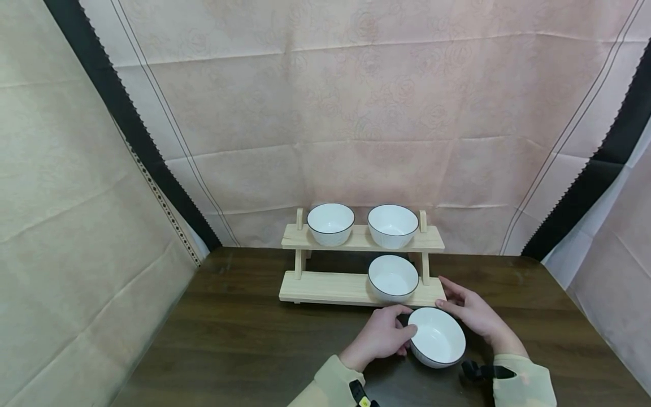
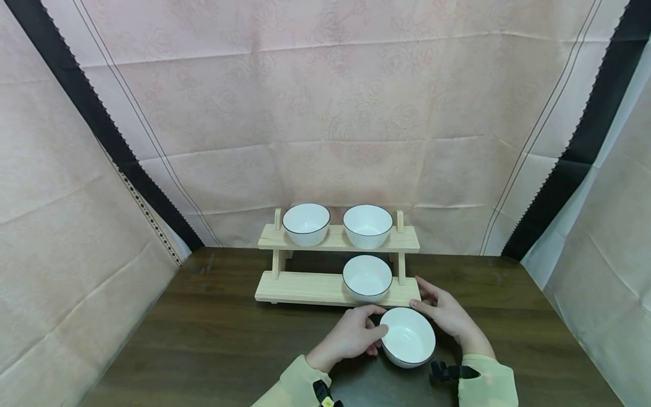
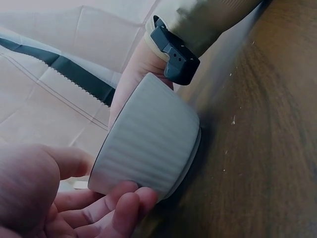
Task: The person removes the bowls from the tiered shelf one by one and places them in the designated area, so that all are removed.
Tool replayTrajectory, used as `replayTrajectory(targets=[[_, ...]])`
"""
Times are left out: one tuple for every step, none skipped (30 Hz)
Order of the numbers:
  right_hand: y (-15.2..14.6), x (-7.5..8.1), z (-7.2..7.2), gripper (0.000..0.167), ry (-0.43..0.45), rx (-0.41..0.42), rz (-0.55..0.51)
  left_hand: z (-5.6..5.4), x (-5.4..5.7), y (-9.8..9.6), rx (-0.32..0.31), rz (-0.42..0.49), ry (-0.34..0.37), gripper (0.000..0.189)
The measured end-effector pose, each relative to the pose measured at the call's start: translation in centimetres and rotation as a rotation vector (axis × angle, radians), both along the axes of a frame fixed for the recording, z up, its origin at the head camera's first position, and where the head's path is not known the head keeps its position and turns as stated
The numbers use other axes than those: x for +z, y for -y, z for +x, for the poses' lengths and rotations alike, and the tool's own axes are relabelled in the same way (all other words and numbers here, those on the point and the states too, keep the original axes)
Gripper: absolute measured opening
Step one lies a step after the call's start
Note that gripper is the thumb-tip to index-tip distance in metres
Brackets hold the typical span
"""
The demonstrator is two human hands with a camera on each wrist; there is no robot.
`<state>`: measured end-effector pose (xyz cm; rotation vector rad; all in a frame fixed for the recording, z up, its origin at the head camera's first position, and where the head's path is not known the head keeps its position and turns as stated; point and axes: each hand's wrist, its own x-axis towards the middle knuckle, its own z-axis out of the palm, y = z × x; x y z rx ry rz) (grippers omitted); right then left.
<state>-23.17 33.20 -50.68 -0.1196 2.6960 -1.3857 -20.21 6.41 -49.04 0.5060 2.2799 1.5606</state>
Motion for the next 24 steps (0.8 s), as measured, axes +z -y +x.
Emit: replayTrajectory(targets=[[0.0,0.0,0.0,0.080,0.001,0.000,-0.001,0.0,0.0,0.0,0.002,-0.003,-0.008,0.036],[0.0,0.0,0.0,0.080,0.001,0.000,-0.002,0.0,0.1,0.1,0.004,-0.006,-0.016,0.036],[0.0,0.1,0.0,0.080,0.002,0.001,-0.004,-0.1,0.1,0.1,0.006,-0.007,-0.020,0.036],[0.0,0.0,0.0,0.080,0.003,0.002,-0.006,-0.1,0.1,0.2,0.008,-0.008,-0.024,0.036],[0.0,0.0,0.0,0.080,0.004,0.003,-0.011,-0.1,0.2,0.3,0.009,-0.011,-0.028,0.036],[0.0,0.0,0.0,0.080,0.005,0.003,-0.015,-0.2,0.3,0.4,0.011,-0.014,-0.031,0.036],[0.0,0.0,0.0,0.080,0.007,0.004,-0.019,-0.2,0.3,0.5,0.014,-0.020,-0.032,0.035],[0.0,-0.1,0.0,0.080,0.008,0.003,-0.020,-0.3,0.4,0.6,0.017,-0.028,-0.032,0.035],[0.0,-0.1,-0.1,0.080,0.009,0.003,-0.020,-0.3,0.5,0.7,0.019,-0.036,-0.034,0.035],[0.0,-0.1,-0.1,0.080,0.010,0.002,-0.021,-0.4,0.7,0.8,0.020,-0.043,-0.036,0.034],[-0.1,-0.1,-0.1,0.080,0.012,0.001,-0.020,-0.4,0.8,0.9,0.019,-0.047,-0.040,0.033],[-0.1,-0.2,-0.1,0.080,0.013,-0.001,-0.019,-0.5,1.0,1.0,0.019,-0.049,-0.042,0.032],[-0.1,-0.2,-0.1,0.080,0.014,-0.002,-0.018,-0.5,1.2,1.2,0.017,-0.050,-0.045,0.030],[-0.1,-0.2,-0.1,0.080,0.015,-0.003,-0.017,-0.5,1.4,1.3,0.015,-0.049,-0.048,0.028],[-0.1,-0.2,-0.1,0.081,0.016,-0.004,-0.015,-0.5,1.5,1.4,0.013,-0.045,-0.052,0.026],[-0.1,-0.2,-0.1,0.081,0.017,-0.006,-0.015,-0.5,1.6,1.5,0.011,-0.039,-0.056,0.024],[-0.1,-0.2,-0.1,0.081,0.017,-0.006,-0.016,-0.5,1.8,1.6,0.008,-0.033,-0.059,0.022],[-0.1,-0.2,-0.1,0.081,0.016,-0.006,-0.016,-0.5,1.9,1.8,0.006,-0.029,-0.061,0.020],[0.0,-0.1,-0.1,0.081,0.015,-0.005,-0.016,-0.5,2.1,1.9,0.003,-0.025,-0.064,0.018],[0.0,-0.1,-0.1,0.081,0.013,-0.005,-0.015,-0.5,2.3,2.0,0.000,-0.022,-0.065,0.016],[0.0,-0.1,-0.1,0.081,0.012,-0.004,-0.017,-0.5,2.4,2.1,-0.003,-0.019,-0.066,0.015],[0.0,0.0,-0.1,0.081,0.010,-0.004,-0.018,-0.5,2.6,2.1,-0.004,-0.016,-0.066,0.014],[0.0,0.0,-0.1,0.081,0.008,-0.003,-0.019,-0.5,2.8,2.2,-0.006,-0.015,-0.063,0.014],[0.1,0.0,-0.1,0.081,0.008,-0.003,-0.020,-0.4,2.9,2.3,-0.007,-0.015,-0.062,0.014]])
